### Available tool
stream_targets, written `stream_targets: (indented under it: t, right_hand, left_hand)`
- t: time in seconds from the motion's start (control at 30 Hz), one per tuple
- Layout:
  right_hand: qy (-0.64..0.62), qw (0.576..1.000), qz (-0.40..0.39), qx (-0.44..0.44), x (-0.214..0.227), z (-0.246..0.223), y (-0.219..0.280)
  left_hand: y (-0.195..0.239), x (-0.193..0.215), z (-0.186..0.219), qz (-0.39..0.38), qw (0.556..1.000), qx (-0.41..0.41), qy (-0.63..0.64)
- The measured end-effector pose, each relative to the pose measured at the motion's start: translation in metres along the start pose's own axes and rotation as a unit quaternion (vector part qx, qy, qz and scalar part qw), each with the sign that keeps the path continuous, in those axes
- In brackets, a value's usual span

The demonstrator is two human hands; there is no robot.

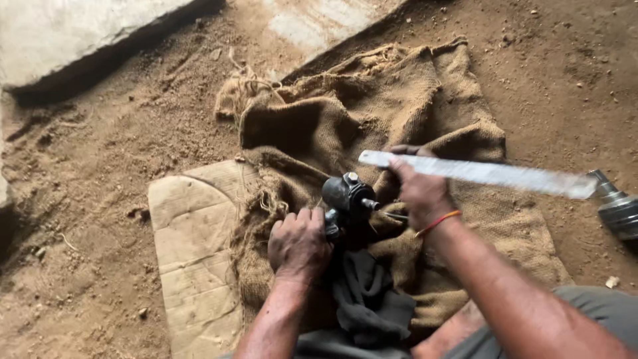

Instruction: The person sits on the ground and uses a metal file to scrape and clean the surface of a mechanical part. They repeatedly wipe the part with a dark cloth to remove debris and inspect the cleaned areas.

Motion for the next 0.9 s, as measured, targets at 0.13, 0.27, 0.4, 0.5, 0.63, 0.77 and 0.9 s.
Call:
stream_targets:
  t: [0.13, 0.27, 0.4, 0.5, 0.63, 0.77, 0.9]
  right_hand:
    - [-0.084, 0.991, -0.085, -0.065, 0.018, -0.012, -0.02]
    - [-0.002, 0.987, -0.127, -0.097, 0.025, -0.008, -0.028]
    - [-0.018, 0.979, -0.121, -0.161, 0.026, -0.012, -0.019]
    - [-0.046, 0.974, -0.154, -0.156, 0.022, -0.013, -0.017]
    - [-0.088, 0.97, -0.169, -0.148, 0.018, -0.008, -0.015]
    - [-0.107, 0.968, -0.139, -0.177, 0.028, -0.017, -0.024]
    - [-0.08, 0.965, -0.174, -0.178, 0.035, -0.008, -0.03]
  left_hand:
    - [0.005, 0.001, 0.006, -0.001, 1.0, -0.001, -0.004]
    - [0.009, 0.003, 0.011, -0.012, 1.0, 0.004, -0.013]
    - [0.014, 0.004, 0.015, -0.057, 0.998, 0.005, -0.02]
    - [0.018, 0.005, 0.019, -0.016, 1.0, 0.003, -0.023]
    - [0.021, 0.001, 0.02, -0.018, 1.0, 0.011, -0.001]
    - [0.017, 0.0, 0.018, -0.053, 0.998, 0.017, -0.004]
    - [0.017, -0.003, 0.018, -0.088, 0.996, 0.022, -0.003]
Point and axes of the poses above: each hand's wrist, its own y-axis away from the middle knuckle, its own x-axis out of the back of the hand, z = x × y, the point moved 3 cm from there along -y, towards the middle knuckle, and after that the axes turned 2 degrees about -y, right-handed, at the moved point
